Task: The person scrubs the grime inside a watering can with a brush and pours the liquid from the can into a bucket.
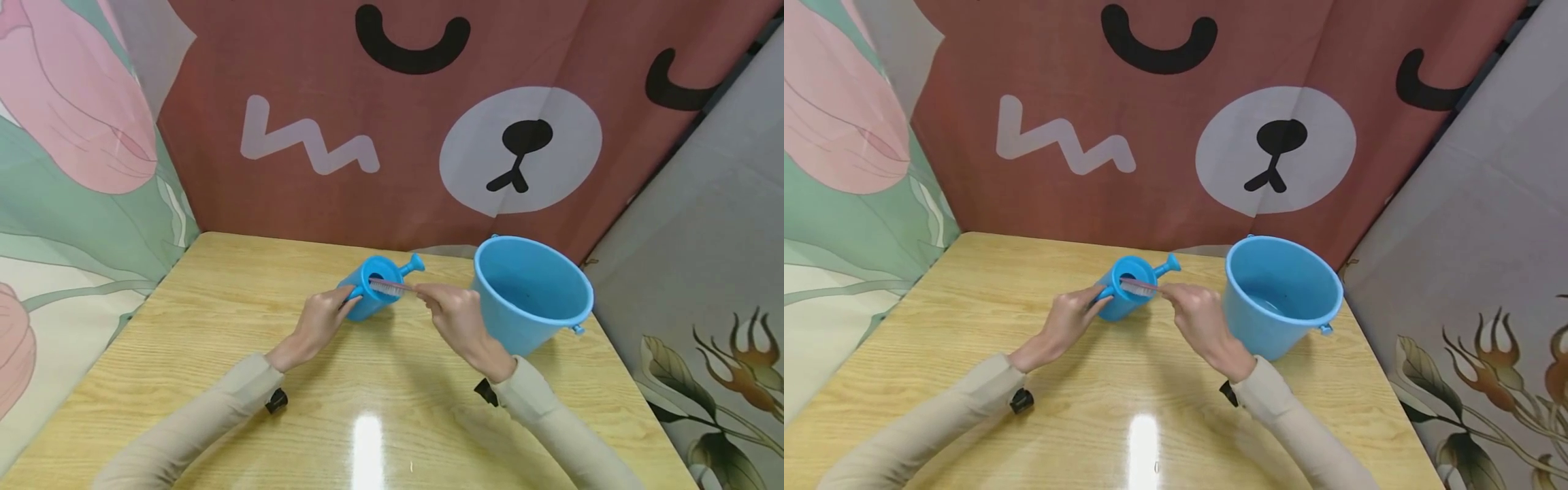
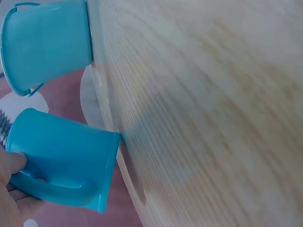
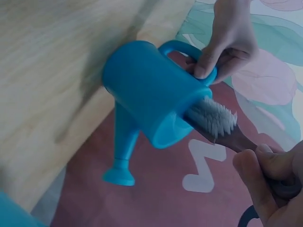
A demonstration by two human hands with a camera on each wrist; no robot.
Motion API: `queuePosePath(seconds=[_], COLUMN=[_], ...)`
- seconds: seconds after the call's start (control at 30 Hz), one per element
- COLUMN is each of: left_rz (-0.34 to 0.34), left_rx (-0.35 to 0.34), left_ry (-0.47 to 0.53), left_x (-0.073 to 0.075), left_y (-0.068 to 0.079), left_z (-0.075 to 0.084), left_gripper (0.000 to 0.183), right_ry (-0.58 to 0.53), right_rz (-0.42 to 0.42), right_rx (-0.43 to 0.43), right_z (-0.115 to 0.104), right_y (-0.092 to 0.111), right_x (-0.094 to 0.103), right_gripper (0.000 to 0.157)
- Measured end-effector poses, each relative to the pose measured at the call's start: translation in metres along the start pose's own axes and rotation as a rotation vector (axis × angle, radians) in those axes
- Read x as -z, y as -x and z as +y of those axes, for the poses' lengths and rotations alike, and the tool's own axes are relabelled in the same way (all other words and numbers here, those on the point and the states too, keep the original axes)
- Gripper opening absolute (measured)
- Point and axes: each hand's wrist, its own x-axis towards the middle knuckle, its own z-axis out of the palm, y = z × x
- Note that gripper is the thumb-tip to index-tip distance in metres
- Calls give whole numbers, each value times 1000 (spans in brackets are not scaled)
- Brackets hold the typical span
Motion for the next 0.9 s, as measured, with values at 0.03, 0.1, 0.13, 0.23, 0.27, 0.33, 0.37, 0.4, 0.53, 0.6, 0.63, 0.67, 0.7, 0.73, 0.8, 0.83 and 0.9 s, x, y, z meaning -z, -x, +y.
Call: queuePosePath(seconds=[0.03,0.1,0.13,0.23,0.27,0.33,0.37,0.4,0.53,0.6,0.63,0.67,0.7,0.73,0.8,0.83,0.9], left_rz=[2,2,1,1,1,4,7,9,9,6,6,6,8,10,16,16,16], left_rx=[2,4,4,2,1,0,2,5,18,19,19,19,19,18,16,17,17], left_ry=[-1,-2,-3,-3,-7,-10,-10,-10,-3,1,2,3,3,4,3,3,3], left_x=[0,0,-1,-1,-1,-1,-1,0,0,1,0,0,0,0,0,0,0], left_y=[0,0,0,0,0,0,0,0,0,-1,-1,-1,0,0,1,1,2], left_z=[0,1,1,2,2,2,2,2,1,0,0,0,-1,-1,-1,-1,-2], left_gripper=[9,10,10,10,9,8,8,8,7,6,6,7,7,7,7,8,8], right_ry=[4,12,16,35,43,54,57,60,81,107,121,132,143,150,165,165,165], right_rz=[-10,-28,-37,-65,-75,-92,-101,-108,-127,-136,-143,-152,-158,-164,-176,-178,-179], right_rx=[-1,-5,-7,-25,-31,-41,-46,-50,-81,-96,-101,-105,-106,-107,-112,-117,-134], right_z=[0,-1,-1,-4,-5,-7,-9,-10,-14,-15,-15,-15,-15,-16,-17,-18,-19], right_y=[-2,-6,-8,-15,-16,-20,-21,-23,-27,-29,-30,-30,-31,-32,-34,-36,-39], right_x=[1,3,4,7,8,8,8,8,7,6,6,5,5,5,4,3,3], right_gripper=[21,22,22,22,22,23,25,26,32,32,32,32,32,31,31,31,28])
